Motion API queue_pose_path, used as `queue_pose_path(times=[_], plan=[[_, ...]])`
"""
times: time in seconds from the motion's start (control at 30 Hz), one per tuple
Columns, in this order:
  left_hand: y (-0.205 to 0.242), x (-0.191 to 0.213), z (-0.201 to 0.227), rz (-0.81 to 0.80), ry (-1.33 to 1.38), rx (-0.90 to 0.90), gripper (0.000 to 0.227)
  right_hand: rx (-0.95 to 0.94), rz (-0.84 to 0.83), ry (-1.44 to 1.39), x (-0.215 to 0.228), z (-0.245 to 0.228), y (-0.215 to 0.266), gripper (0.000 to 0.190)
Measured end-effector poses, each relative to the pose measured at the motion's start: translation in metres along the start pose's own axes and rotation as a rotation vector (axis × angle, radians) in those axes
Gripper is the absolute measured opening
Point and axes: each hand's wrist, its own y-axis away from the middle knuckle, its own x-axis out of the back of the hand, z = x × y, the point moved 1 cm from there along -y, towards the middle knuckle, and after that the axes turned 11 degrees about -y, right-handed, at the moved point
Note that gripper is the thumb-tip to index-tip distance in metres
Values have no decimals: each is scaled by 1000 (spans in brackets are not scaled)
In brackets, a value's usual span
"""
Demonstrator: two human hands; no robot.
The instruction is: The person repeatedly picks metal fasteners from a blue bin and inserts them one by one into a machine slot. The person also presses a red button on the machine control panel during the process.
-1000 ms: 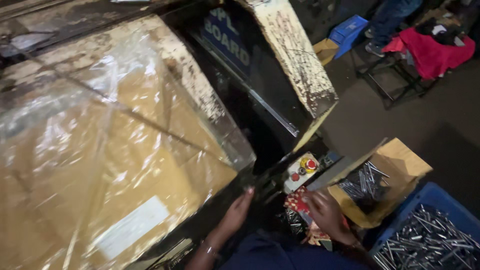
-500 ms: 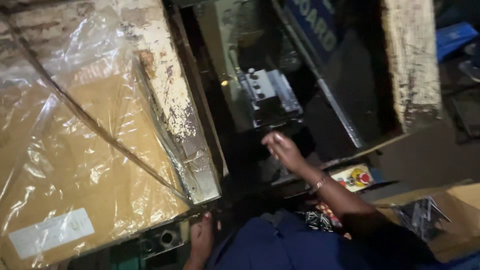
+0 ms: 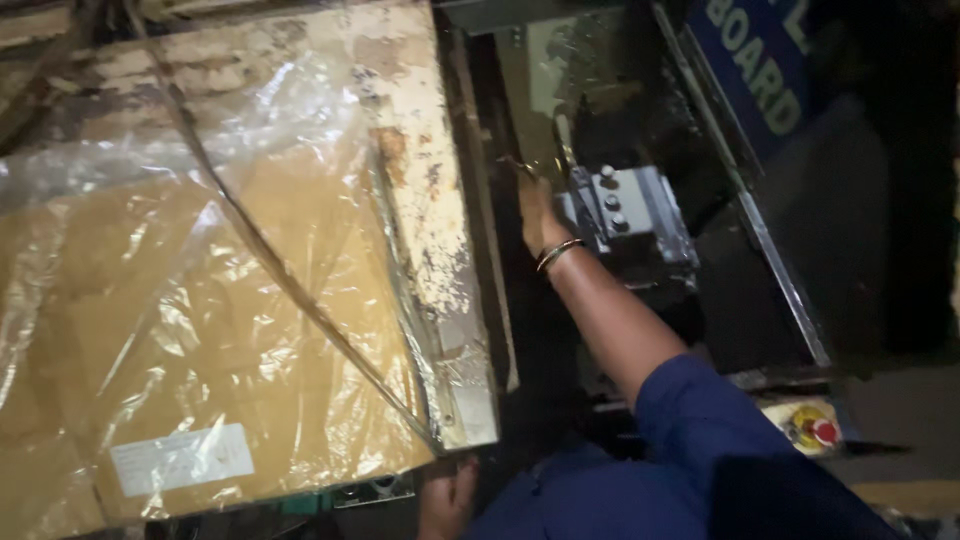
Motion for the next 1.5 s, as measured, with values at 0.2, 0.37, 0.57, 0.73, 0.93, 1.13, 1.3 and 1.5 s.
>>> queue_pose_path(times=[0.2,0.37,0.57,0.73,0.93,1.13,1.3,1.5], plan=[[7,-9,-21,-65,-91,56,30,-40,99,-178,16,14,-21,34],[7,-6,-19,-47,-94,-8,30,26,367,-521,34,13,-44,37],[-1,6,-1,-105,-90,-37,34,-137,428,-378,28,4,-36,35],[-13,13,11,-99,-154,-144,33,-229,340,-370,10,-20,-12,21],[-20,20,23,-22,-125,-350,31,-192,322,-309,6,-22,-27,17],[-17,20,24,-30,-47,-319,36,-165,174,-211,20,-15,-25,26],[-16,14,7,-168,-125,-138,33,-287,-115,-350,21,6,-35,50],[-13,18,-12,-202,-167,-301,34,-15,287,-45,15,14,-51,41]])
